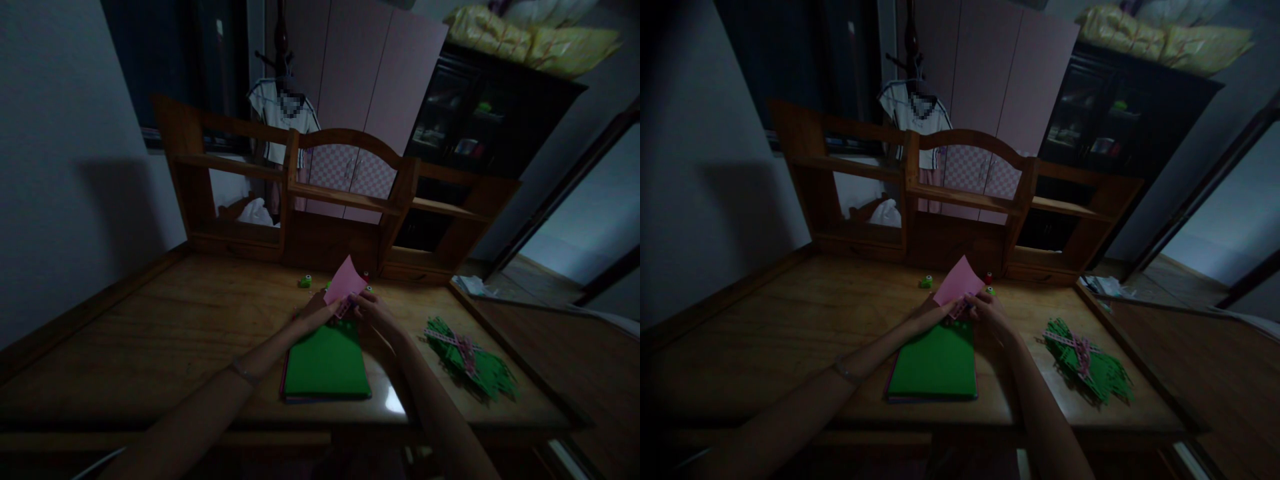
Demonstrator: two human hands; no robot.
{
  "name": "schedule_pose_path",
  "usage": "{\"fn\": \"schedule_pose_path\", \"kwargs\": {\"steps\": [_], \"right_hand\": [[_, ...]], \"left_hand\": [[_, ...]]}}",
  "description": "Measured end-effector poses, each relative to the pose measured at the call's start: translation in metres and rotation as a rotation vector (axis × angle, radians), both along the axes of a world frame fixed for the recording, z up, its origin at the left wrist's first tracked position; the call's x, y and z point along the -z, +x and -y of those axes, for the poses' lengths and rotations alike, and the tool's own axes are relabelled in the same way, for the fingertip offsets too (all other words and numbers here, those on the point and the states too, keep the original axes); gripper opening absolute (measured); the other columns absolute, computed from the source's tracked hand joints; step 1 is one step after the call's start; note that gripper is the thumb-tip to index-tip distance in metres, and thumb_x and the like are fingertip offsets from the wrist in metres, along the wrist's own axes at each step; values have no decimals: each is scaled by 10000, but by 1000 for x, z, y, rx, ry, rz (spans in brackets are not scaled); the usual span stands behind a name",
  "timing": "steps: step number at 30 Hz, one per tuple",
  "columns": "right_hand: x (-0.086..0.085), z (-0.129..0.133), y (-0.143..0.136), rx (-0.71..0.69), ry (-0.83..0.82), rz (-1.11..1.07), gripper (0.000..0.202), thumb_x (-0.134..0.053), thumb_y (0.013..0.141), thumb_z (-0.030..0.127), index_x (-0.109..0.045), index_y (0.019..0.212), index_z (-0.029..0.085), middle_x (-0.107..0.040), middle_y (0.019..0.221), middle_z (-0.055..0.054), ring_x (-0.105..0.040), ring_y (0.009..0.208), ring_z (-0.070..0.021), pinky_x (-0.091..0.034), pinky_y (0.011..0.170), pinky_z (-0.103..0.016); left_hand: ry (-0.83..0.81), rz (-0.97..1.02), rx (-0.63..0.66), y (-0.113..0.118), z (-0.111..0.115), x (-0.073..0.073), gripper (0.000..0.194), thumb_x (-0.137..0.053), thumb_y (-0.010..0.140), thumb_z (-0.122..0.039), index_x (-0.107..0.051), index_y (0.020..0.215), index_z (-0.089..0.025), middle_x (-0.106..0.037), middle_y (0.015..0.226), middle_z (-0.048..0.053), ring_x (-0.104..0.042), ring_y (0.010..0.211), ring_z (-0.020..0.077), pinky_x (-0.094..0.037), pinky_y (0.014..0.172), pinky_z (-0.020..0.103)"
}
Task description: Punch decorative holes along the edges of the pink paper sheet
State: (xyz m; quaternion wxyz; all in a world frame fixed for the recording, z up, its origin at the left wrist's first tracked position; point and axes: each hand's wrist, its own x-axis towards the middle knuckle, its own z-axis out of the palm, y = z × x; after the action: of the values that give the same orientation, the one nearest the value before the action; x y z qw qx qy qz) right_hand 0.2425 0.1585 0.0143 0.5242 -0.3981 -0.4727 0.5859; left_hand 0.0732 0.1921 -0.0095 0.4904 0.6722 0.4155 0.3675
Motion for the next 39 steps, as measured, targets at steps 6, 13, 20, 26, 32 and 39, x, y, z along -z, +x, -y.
{"fn": "schedule_pose_path", "kwargs": {"steps": [6,13,20,26,32,39], "right_hand": [[-2,-1,-2,-42,-17,-73,314,-673,755,479,-625,692,176,-571,529,11,-534,496,-132,-478,569,-274],[3,-11,1,3,-50,-72,297,-709,702,480,-622,692,197,-637,636,-15,-595,611,-165,-503,645,-295],[10,-15,7,10,-17,-41,271,-751,681,412,-632,700,170,-620,626,8,-553,539,-119,-465,596,-259],[10,-15,7,8,-15,-20,251,-768,660,387,-653,718,171,-655,687,-16,-588,610,-142,-484,620,-264],[10,-12,6,-16,0,-15,247,-755,685,393,-650,733,175,-633,627,-6,-574,563,-137,-481,578,-264],[8,-8,3,2,7,17,278,-786,661,349,-677,842,168,-695,813,-40,-634,688,-160,-499,657,-269]], "left_hand": [[-1,-43,-9,-5,10,-16,512,-533,800,-602,-679,911,-124,-688,711,85,-621,573,184,-463,529,272],[44,-80,-17,-5,15,-21,494,-500,815,-604,-673,764,-144,-645,589,59,-595,510,174,-436,494,261],[62,-99,-2,-6,12,-18,517,-478,827,-604,-668,725,-134,-651,606,72,-600,526,177,-439,512,263],[57,-64,-5,-5,12,-18,513,-502,824,-591,-694,868,-117,-697,739,97,-625,595,188,-461,539,271],[80,-60,-32,-5,11,-16,510,-520,818,-581,-697,951,-121,-716,846,107,-650,695,214,-489,602,290],[92,-79,-25,-3,8,-13,499,-512,819,-571,-700,970,-133,-714,833,97,-662,768,237,-502,659,312]]}}
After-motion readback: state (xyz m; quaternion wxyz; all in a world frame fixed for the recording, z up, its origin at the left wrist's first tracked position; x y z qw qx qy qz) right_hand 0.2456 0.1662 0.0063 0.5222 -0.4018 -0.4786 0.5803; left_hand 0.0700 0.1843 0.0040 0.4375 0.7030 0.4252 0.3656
